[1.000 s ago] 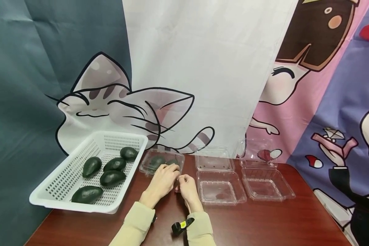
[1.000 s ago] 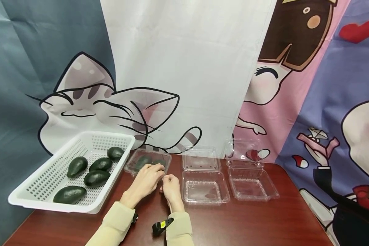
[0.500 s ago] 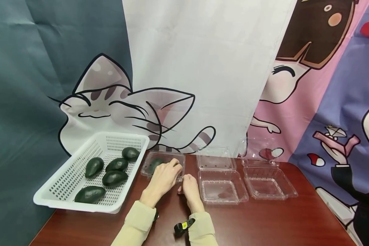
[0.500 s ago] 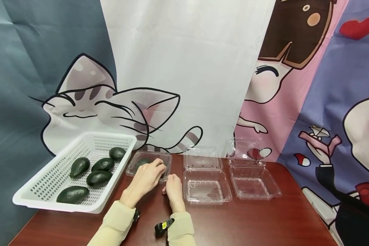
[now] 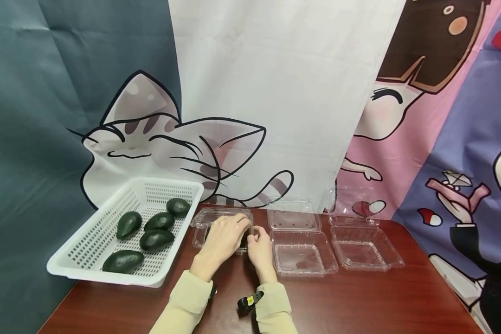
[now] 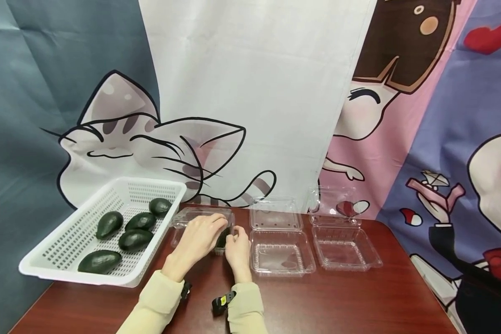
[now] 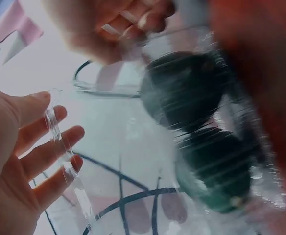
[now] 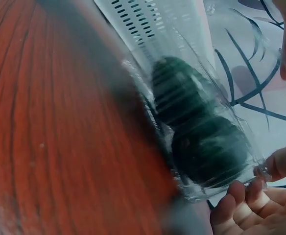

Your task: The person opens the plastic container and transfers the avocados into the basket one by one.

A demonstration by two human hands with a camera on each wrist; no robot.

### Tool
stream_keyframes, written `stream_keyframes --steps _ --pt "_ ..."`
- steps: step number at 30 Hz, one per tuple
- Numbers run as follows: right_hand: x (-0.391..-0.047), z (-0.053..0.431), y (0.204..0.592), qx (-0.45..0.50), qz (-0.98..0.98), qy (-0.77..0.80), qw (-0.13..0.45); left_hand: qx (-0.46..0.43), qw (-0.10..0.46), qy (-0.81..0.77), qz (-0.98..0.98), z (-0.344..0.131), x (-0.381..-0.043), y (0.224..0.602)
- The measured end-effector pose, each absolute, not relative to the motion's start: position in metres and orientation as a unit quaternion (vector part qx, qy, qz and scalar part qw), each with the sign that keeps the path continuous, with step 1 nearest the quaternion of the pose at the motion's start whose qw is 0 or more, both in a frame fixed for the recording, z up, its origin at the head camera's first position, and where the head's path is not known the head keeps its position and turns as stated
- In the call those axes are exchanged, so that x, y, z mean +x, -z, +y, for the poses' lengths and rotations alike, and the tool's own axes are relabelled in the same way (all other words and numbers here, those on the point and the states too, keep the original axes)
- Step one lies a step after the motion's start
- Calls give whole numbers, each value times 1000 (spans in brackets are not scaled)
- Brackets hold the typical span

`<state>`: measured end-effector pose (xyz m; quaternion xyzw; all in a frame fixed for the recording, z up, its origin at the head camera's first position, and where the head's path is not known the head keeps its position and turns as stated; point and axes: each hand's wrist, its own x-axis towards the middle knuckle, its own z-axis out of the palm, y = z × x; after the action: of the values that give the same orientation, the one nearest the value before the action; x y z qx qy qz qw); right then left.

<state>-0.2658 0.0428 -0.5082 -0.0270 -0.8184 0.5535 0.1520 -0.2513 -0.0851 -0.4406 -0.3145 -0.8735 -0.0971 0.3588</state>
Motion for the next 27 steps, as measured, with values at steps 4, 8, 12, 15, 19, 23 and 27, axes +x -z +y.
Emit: stream_keyframes --steps 4,8,12,15,19,23,27 --pt "-266 44 508 -41 -812 -562 150 -322 371 123 -862 -87 -253 435" --pt "-265 43 511 -47 -806 -575 131 -321 359 149 -863 -89 -256 431" --pt "-263 42 513 -50 -799 -587 123 -315 340 166 -870 -90 -266 423" --pt "-263 42 511 -54 -795 -592 121 -309 325 175 -876 -90 -277 414" --pt "-262 42 509 -52 -793 -596 113 -299 309 192 -882 -90 -293 405" --pt "-263 42 511 -46 -786 -608 104 -292 290 207 -888 -91 -306 400" --pt "-265 43 514 -42 -785 -609 108 -290 272 213 -892 -90 -317 398"
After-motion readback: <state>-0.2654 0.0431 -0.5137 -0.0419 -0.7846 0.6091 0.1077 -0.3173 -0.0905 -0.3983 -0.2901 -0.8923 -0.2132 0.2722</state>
